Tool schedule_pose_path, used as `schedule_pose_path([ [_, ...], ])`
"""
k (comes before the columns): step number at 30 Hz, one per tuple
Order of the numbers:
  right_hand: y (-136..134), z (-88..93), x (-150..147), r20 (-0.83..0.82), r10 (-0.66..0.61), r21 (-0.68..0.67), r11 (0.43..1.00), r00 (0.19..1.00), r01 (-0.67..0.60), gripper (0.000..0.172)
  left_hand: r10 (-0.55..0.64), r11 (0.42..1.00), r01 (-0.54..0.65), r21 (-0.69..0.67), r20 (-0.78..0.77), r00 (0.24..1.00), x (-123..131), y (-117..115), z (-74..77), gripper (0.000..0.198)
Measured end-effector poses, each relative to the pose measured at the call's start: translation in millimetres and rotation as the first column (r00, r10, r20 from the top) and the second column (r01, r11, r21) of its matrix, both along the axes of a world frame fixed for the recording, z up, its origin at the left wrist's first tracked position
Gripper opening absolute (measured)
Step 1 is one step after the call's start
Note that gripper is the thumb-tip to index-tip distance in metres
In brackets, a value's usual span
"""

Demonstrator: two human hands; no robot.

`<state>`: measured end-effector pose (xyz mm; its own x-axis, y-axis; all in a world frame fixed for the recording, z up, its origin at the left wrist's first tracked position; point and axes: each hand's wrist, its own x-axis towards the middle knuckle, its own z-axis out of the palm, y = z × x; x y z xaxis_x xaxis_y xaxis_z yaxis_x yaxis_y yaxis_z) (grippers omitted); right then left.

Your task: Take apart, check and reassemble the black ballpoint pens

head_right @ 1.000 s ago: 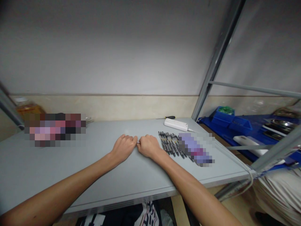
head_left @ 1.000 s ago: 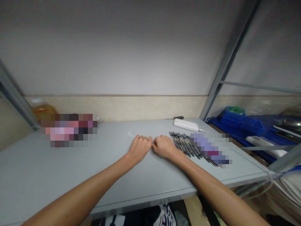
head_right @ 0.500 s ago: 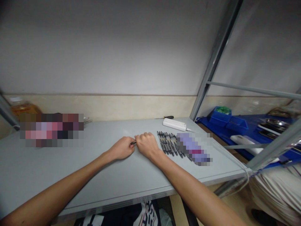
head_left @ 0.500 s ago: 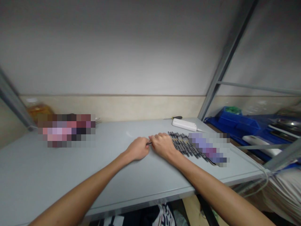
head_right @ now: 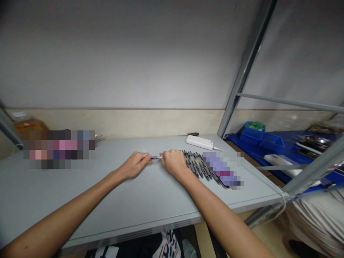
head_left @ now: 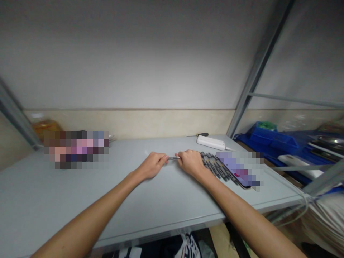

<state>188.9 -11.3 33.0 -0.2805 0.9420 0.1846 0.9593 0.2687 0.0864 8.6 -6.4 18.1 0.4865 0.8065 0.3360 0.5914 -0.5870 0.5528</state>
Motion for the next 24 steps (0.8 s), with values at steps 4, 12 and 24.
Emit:
schedule_pose_path([
  [4, 3.7, -1.2, 3.0, -0.014, -0.032, 0.003, 0.999, 0.999, 0.033, 0.045, 0.034, 0.999, -0.027, -0.032, 0.235, 0.971, -1.8, 3.8, -4.9, 0.027],
  [12, 10.1, -0.8, 15.7, -0.289, 0.279, 0.027, 0.959, 0.916, -0.284, 0.046, 0.097, 0.990, -0.025, -0.142, 0.524, 0.846, -9.7, 9.6, -2.0, 0.022],
  [24, 20.2, -4.3, 22.7, -0.476, 0.430, 0.127, 0.897, 0.767, -0.424, 0.026, 0.112, 0.975, 0.014, -0.220, 0.546, 0.830, -13.3, 14.2, -8.5, 0.022],
])
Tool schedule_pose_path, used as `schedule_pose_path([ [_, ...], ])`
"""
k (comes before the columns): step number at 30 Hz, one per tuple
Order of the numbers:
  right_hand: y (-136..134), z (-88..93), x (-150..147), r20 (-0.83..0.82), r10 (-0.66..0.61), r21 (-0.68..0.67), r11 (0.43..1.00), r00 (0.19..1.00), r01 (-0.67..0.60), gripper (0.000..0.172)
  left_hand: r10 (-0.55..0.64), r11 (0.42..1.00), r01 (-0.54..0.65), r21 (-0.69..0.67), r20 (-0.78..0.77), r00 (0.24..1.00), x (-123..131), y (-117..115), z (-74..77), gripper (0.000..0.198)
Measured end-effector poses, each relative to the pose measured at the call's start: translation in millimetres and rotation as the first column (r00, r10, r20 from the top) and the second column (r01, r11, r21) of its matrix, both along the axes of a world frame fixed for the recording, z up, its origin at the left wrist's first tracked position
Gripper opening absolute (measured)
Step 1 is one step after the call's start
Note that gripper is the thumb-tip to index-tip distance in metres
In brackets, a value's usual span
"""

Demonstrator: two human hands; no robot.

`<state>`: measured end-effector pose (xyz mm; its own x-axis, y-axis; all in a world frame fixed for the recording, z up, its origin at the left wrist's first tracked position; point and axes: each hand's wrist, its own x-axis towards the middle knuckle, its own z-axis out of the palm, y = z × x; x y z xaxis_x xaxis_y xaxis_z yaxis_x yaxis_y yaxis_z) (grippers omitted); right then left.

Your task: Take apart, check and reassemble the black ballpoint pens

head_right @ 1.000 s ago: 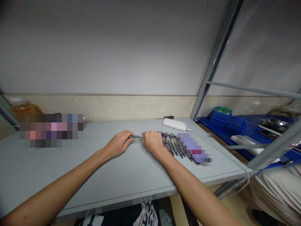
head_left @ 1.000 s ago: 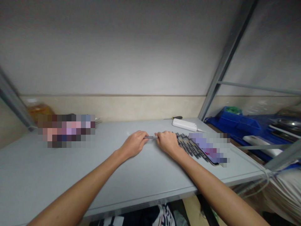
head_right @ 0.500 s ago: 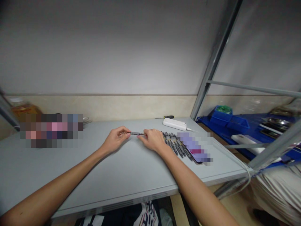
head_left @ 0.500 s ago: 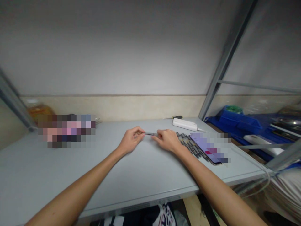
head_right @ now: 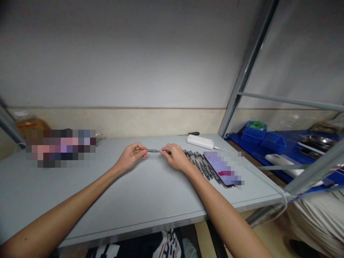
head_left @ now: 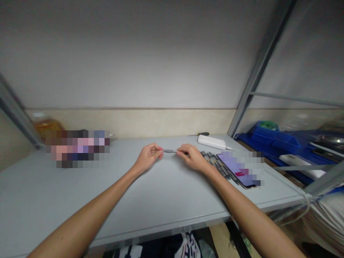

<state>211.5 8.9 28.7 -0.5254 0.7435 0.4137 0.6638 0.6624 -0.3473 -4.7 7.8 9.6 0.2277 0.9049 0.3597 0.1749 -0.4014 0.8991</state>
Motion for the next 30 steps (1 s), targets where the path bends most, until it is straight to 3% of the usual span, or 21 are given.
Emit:
schedule_pose_path([
  [4, -0.6, 1.4, -0.1, -0.082, 0.026, -0.115, 0.993, 0.996, -0.036, 0.023, 0.017, 0.996, -0.005, 0.091, -0.126, 0.992, -1.7, -1.2, -0.4, 0.024],
  [6, -0.5, 0.7, -0.7, -0.112, 0.039, -0.235, 0.970, 0.993, -0.065, 0.024, 0.049, 0.986, -0.012, 0.165, -0.226, 0.973, -2.5, -2.5, 1.8, 0.025],
  [8, -1.2, 0.6, -1.5, -0.154, 0.063, -0.407, 0.905, 0.986, -0.121, 0.027, 0.080, 0.969, 0.001, 0.246, -0.320, 0.944, -3.2, -3.9, 4.8, 0.023],
  [11, -3.5, 2.8, -1.9, -0.268, 0.081, -0.621, 0.747, 0.960, -0.237, 0.032, 0.120, 0.936, 0.029, 0.352, -0.396, 0.910, -3.6, -5.7, 8.3, 0.022],
  [13, -4.8, 5.1, -1.1, -0.346, 0.064, -0.673, 0.678, 0.936, -0.295, 0.036, 0.155, 0.914, 0.027, 0.404, -0.412, 0.898, -3.0, -6.6, 8.8, 0.022],
  [16, -5.4, 7.5, 0.9, -0.421, 0.021, -0.696, 0.634, 0.907, -0.338, 0.042, 0.221, 0.868, 0.025, 0.495, -0.431, 0.875, -1.0, -8.0, 7.9, 0.024],
  [19, -4.7, 7.8, 1.3, -0.451, -0.039, -0.693, 0.645, 0.892, -0.322, 0.046, 0.276, 0.831, 0.020, 0.556, -0.443, 0.853, 1.5, -10.0, 8.1, 0.028],
  [21, -4.1, 7.2, 0.1, -0.463, -0.074, -0.669, 0.683, 0.883, -0.293, 0.045, 0.291, 0.842, -0.003, 0.539, -0.451, 0.844, 2.8, -11.4, 9.3, 0.030],
  [25, -2.7, 5.7, -1.8, -0.460, -0.106, -0.621, 0.749, 0.882, -0.233, 0.046, 0.281, 0.905, -0.102, 0.413, -0.400, 0.872, 2.9, -10.8, 10.2, 0.030],
  [30, 0.1, 4.3, 0.9, -0.402, -0.130, -0.635, 0.753, 0.907, -0.174, 0.050, 0.272, 0.950, -0.225, 0.217, -0.213, 0.938, -1.0, -2.6, 4.9, 0.028],
])
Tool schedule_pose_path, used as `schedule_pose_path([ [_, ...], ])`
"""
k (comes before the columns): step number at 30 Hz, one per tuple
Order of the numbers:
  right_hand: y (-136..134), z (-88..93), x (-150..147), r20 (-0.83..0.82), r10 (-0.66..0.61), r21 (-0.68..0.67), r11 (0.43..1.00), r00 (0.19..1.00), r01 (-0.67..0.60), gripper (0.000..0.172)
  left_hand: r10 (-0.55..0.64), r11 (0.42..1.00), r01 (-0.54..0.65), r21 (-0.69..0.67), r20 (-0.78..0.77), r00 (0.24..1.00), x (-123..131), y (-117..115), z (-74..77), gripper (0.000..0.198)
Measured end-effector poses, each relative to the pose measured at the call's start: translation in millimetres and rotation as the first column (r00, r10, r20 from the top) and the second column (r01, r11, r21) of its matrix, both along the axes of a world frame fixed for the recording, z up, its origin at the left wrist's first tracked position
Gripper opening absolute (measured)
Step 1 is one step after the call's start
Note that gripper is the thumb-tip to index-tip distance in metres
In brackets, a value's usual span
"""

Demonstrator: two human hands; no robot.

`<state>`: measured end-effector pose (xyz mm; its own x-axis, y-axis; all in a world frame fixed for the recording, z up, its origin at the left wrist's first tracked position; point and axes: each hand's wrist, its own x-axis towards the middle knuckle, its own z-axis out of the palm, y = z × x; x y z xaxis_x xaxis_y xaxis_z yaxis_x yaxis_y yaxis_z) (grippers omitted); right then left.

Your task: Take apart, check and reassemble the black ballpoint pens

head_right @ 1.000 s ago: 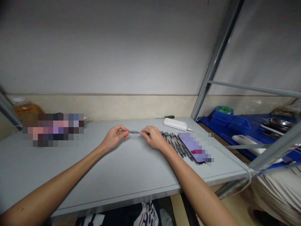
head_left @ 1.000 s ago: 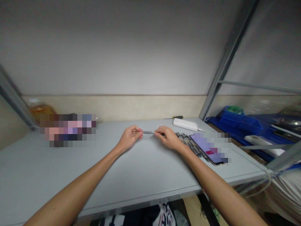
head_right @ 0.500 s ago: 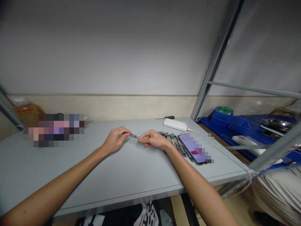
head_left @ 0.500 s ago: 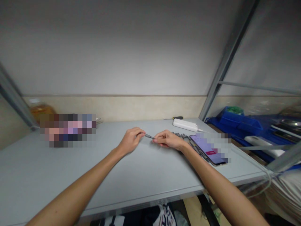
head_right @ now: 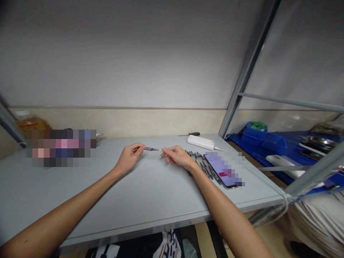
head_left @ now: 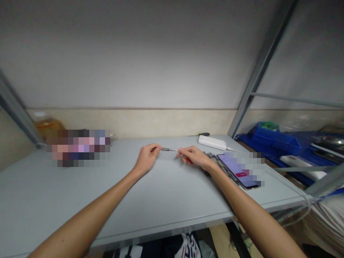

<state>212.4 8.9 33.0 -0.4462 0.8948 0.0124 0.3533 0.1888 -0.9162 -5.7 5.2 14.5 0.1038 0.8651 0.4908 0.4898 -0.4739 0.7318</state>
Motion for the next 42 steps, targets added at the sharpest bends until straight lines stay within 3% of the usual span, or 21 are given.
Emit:
schedule_pose_path([
  [9, 4.9, -1.5, 1.4, -0.084, -0.090, 0.131, 0.986, 0.992, 0.100, 0.038, -0.071, 0.985, 0.120, -0.121, 0.351, 0.934, 3.5, 2.9, -0.5, 0.028],
  [15, 7.2, -3.5, 2.8, -0.100, -0.104, 0.010, 0.994, 0.990, 0.105, 0.044, -0.021, 0.983, 0.107, -0.148, 0.488, 0.873, 3.0, 5.6, -2.1, 0.030],
  [18, 8.8, -5.5, 3.1, -0.149, -0.110, 0.026, 0.993, 0.983, 0.115, 0.039, 0.001, 0.972, 0.129, -0.194, 0.558, 0.830, 1.9, 8.2, -4.4, 0.033],
  [25, 9.9, -4.1, 4.1, -0.261, -0.204, 0.125, 0.962, 0.944, 0.242, 0.030, 0.002, 0.928, 0.242, -0.285, 0.651, 0.759, 2.7, 7.2, -2.8, 0.039],
  [34, 11.3, -3.5, 3.9, -0.263, -0.261, 0.005, 0.962, 0.929, 0.272, 0.035, 0.002, 0.928, 0.254, -0.273, 0.686, 0.728, 1.6, 7.6, -3.3, 0.037],
  [42, 10.4, -1.3, 5.7, -0.371, -0.229, 0.081, 0.958, 0.900, 0.276, 0.033, 0.022, 0.919, 0.270, -0.286, 0.723, 0.691, 0.4, 8.4, -3.8, 0.032],
])
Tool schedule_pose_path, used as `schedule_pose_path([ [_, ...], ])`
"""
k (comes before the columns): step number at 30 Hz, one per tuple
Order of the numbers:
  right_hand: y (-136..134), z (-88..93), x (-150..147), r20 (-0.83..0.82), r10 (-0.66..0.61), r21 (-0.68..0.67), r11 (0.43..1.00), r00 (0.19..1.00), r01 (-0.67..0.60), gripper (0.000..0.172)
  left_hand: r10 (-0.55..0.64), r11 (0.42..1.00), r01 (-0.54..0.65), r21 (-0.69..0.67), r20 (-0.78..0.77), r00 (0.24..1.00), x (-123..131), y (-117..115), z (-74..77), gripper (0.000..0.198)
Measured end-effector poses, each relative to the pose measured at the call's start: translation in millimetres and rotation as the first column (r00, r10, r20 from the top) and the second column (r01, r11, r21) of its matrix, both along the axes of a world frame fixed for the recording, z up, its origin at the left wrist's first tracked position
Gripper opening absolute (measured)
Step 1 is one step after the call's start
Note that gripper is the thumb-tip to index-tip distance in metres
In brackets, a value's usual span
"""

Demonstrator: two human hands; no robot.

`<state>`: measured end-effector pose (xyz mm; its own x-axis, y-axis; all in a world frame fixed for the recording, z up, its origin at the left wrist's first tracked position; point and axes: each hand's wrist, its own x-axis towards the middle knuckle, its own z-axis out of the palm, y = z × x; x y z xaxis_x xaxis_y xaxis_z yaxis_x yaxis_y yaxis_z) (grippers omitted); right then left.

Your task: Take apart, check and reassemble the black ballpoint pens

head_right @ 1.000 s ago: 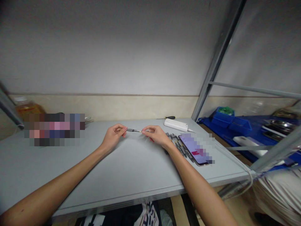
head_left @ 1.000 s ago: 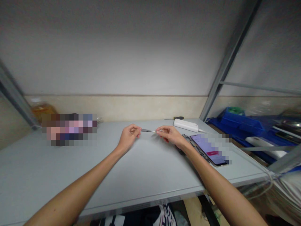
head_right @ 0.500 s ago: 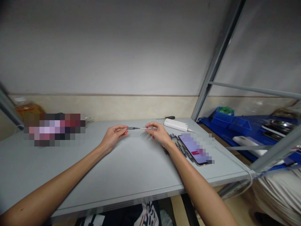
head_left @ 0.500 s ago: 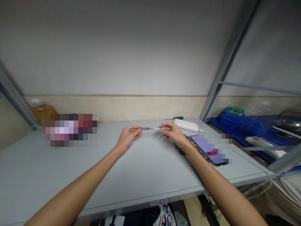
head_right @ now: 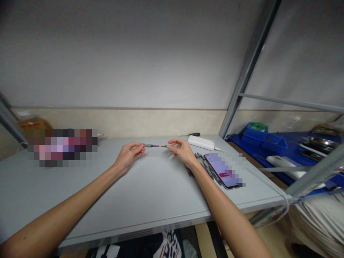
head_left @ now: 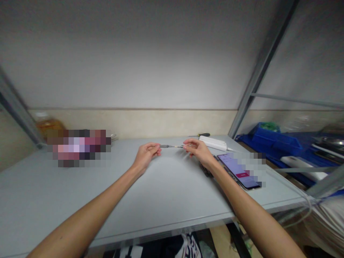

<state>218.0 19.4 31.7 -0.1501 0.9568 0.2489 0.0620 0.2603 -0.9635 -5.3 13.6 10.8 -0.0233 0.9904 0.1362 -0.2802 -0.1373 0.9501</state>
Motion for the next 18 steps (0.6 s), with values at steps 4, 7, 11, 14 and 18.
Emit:
schedule_pose_path([
  [4, 0.3, -0.2, -0.3, 0.019, 0.022, -0.039, 0.999, 1.000, -0.021, 0.037, 0.014, 1.000, -0.014, -0.012, 0.016, 1.000, -0.7, 0.5, 1.2, 0.032],
  [7, 0.9, -0.9, -1.6, 0.071, 0.020, -0.082, 0.997, 0.997, -0.014, 0.033, 0.022, 1.000, -0.022, -0.020, 0.020, 1.000, -0.4, -0.3, 2.6, 0.033],
  [11, 3.0, -3.0, -1.9, 0.014, 0.002, -0.037, 0.999, 1.000, -0.001, 0.031, 0.026, 1.000, -0.026, -0.002, -0.016, 1.000, 0.2, -0.3, 2.1, 0.034],
  [14, 5.1, -4.4, -1.1, -0.052, -0.021, 0.018, 1.000, 0.998, 0.022, 0.033, 0.031, 0.999, -0.028, 0.040, -0.061, 0.998, -0.7, 1.9, -0.6, 0.034],
  [18, 5.5, -3.1, -0.5, -0.082, -0.044, 0.067, 0.997, 0.996, 0.049, 0.032, 0.045, 0.996, -0.037, 0.086, -0.092, 0.995, -3.9, 5.8, -3.9, 0.038],
])
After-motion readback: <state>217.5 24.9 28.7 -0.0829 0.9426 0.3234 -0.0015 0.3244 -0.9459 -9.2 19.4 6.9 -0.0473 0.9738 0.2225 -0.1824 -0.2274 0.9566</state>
